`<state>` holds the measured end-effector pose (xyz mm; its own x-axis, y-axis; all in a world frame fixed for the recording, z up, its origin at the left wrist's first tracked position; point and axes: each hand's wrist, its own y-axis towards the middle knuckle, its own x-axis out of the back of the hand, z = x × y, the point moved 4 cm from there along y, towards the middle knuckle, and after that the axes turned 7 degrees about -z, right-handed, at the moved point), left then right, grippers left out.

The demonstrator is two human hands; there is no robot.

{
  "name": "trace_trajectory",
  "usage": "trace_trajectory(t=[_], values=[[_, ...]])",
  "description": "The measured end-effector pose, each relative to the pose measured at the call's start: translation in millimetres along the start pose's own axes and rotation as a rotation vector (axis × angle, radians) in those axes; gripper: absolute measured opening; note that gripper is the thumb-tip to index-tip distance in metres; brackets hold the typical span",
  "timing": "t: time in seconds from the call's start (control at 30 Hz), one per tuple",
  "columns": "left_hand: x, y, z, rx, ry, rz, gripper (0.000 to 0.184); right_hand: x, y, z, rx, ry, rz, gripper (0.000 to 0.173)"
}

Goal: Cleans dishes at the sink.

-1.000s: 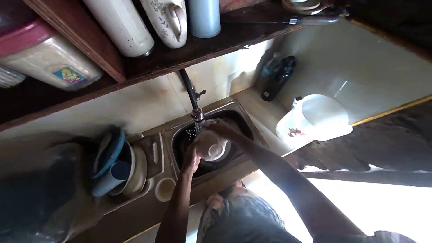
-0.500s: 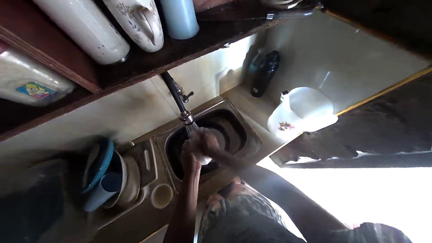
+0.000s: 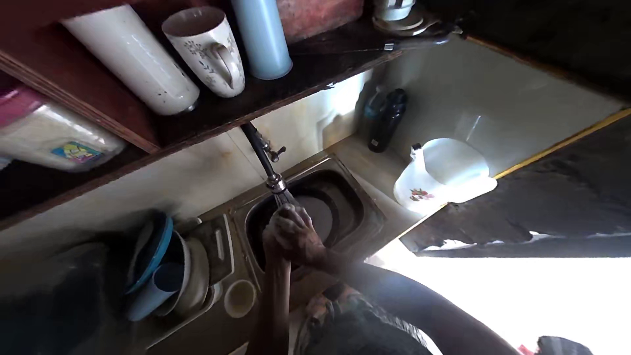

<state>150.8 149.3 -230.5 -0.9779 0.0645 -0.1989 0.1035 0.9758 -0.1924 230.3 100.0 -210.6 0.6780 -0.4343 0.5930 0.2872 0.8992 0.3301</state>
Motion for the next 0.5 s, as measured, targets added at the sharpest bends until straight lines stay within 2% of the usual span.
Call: trace_trajectory(t=[0.03,0.07,0.13,0.2,0.27,0.33,0.37,0.43,0.5], values=[[1.5,2.0,7.5,0.069,-0.129,-0.009,0.026,-2.3,-4.4,-6.5,-0.023,0.056,-0.029,0.048],[2.2,2.8,13.3,0.083,-0.151,-0.017,0.025,-0.9,-3.7,-14.0,-0.066,0.128,-0.065,0.048],[6.7,-4.1,22.8,0.038,0.016,-0.008,0.025,15.8,8.2,-18.0,-0.228,0.203,-0.058,0.044],[6.1,-9.8,24.6,0.074,-0.092,0.012,0.032,37.5,32.7,-22.8,-0.454,0.247,0.125,0.041],[3.6,-14.9,15.9,0.141,-0.261,0.036,0.034,47.1,53.3,-37.2,-0.59,0.36,0.287,0.041],[-1.5,-10.5,12.2,0.224,-0.325,0.009,0.031,50.0,62.5,-44.5,-0.615,0.496,0.327,0.037],[-2.6,-7.3,9.3,0.237,-0.214,-0.021,0.032,52.2,64.3,-43.7,-0.598,0.456,0.294,0.035],[-8.4,0.9,3.9,0.323,0.016,-0.026,0.039,60.1,64.2,-35.2,-0.539,0.196,0.222,0.033],[-23.6,-2.5,-11.4,0.482,-0.002,0.113,0.052,60.1,56.2,-22.3,-0.387,-0.047,0.29,0.039]])
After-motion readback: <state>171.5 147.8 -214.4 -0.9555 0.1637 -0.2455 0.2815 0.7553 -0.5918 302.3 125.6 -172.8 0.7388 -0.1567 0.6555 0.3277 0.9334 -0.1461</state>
